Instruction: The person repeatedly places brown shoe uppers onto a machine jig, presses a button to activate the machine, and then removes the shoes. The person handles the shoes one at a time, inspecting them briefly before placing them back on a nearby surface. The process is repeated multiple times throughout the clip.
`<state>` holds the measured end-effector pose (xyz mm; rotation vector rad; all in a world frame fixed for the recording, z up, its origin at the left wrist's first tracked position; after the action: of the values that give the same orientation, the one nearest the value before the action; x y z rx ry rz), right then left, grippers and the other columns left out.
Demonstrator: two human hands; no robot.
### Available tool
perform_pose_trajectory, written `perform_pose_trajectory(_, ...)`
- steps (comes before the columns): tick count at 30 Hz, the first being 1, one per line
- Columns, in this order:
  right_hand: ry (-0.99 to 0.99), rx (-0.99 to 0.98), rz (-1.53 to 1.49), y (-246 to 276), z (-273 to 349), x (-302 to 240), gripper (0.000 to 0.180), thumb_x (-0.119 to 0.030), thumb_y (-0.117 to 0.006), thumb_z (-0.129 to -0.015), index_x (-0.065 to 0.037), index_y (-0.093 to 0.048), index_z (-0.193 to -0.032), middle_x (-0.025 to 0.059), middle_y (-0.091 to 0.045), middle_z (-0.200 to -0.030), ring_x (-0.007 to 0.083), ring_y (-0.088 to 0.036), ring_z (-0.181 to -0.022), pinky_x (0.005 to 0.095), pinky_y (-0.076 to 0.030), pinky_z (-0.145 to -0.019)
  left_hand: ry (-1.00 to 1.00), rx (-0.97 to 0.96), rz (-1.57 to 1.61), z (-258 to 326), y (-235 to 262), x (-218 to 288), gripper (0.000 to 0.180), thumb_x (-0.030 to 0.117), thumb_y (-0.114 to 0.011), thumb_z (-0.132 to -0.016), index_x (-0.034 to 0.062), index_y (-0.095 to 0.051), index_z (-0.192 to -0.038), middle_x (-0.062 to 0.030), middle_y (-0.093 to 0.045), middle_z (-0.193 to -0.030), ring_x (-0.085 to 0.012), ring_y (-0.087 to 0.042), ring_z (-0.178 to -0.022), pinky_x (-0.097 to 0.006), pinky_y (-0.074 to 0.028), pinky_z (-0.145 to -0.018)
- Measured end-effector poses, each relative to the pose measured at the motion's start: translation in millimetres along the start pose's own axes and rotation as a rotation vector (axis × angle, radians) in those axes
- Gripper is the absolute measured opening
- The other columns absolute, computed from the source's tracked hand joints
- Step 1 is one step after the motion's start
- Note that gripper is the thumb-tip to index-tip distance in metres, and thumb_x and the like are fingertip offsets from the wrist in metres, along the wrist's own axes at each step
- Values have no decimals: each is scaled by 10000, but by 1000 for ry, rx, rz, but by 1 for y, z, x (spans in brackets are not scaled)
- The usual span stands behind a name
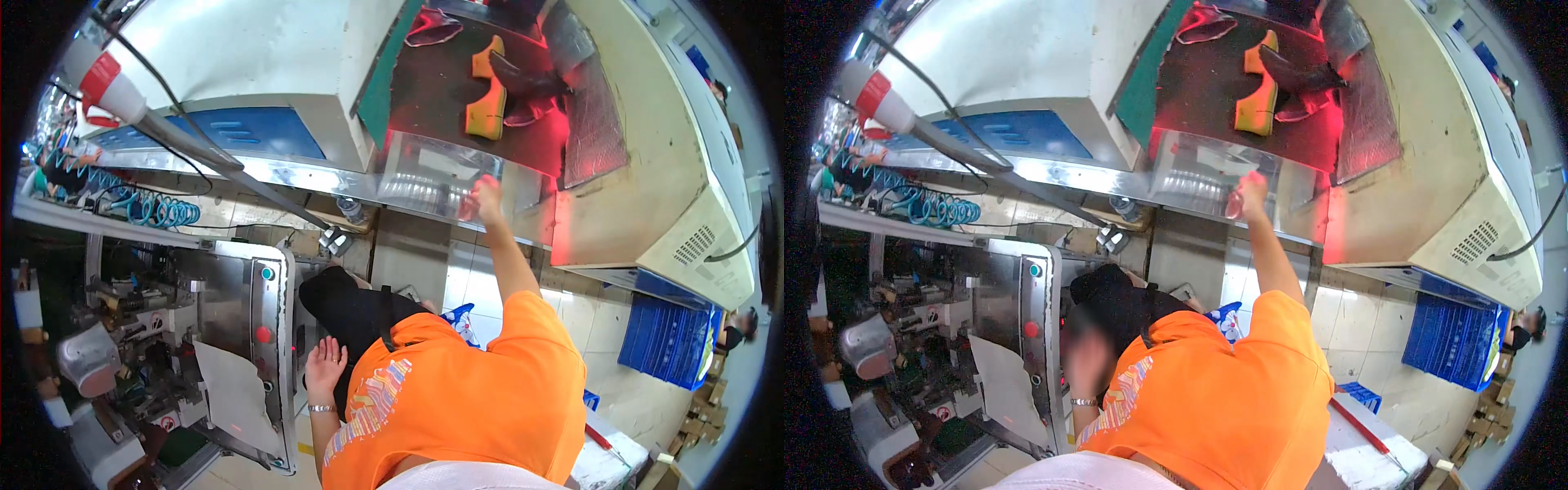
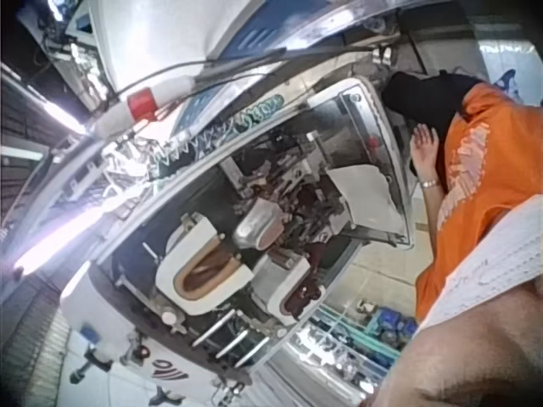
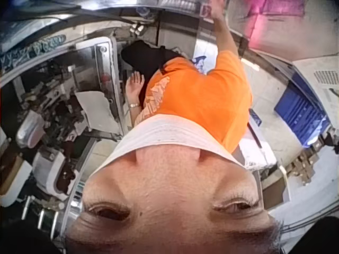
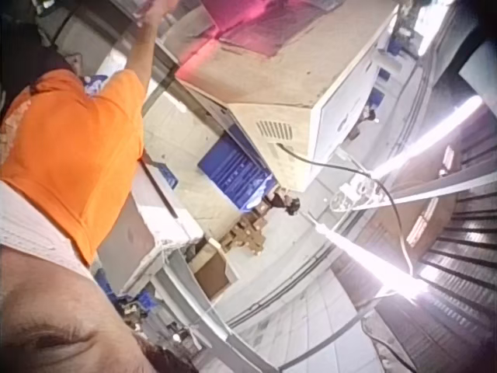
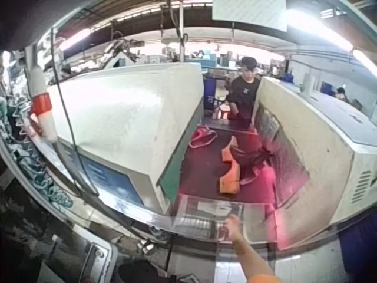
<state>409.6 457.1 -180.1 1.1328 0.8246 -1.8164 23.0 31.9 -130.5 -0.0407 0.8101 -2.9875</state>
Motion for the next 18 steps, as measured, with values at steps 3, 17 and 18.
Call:
perform_pose_trajectory(3, 597, 429, 475, 84, -95, -49, 325, -23, -533, -710, -17, -497, -1033, 144, -568, -822, 256, -551, -786, 355, -462, -699, -2, 82, 57, 0, 21, 20, 138, 135, -518, -801, 37, -583, -875, -75, -604, -977, -209, -531, -1003, -457, -355, -932)
perform_pose_trajectory(17, 701, 414, 1073, 24, -292, -312, 757, -339, -633, -676, 30, -311, -1253, 250, -306, -1301, 378, -338, -1185, 407, -322, -964, -541, 119, 474, 93, 235, 113, 303, 69, -487, -749, -37, -428, -1027, -170, -486, -912, -287, -448, -915, -499, -327, -940)
perform_pose_trajectory(18, 569, 349, 1132, 24, -310, -305, 773, -367, -632, -671, 30, -313, -1253, 253, -312, -1297, 381, -342, -1182, 408, -321, -964, -580, 76, 497, 93, 231, 118, 276, 78, -480, -755, -31, -437, -1006, -168, -483, -886, -280, -447, -888, -508, -324, -935)
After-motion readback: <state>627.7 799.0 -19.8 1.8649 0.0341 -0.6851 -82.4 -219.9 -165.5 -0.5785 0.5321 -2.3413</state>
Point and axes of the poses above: each hand's wrist, its own z-axis away from the middle knuckle, its own y-axis out of the back of the hand, x = y × z, the point moved 7 cm from there along -z, towards the middle knuckle
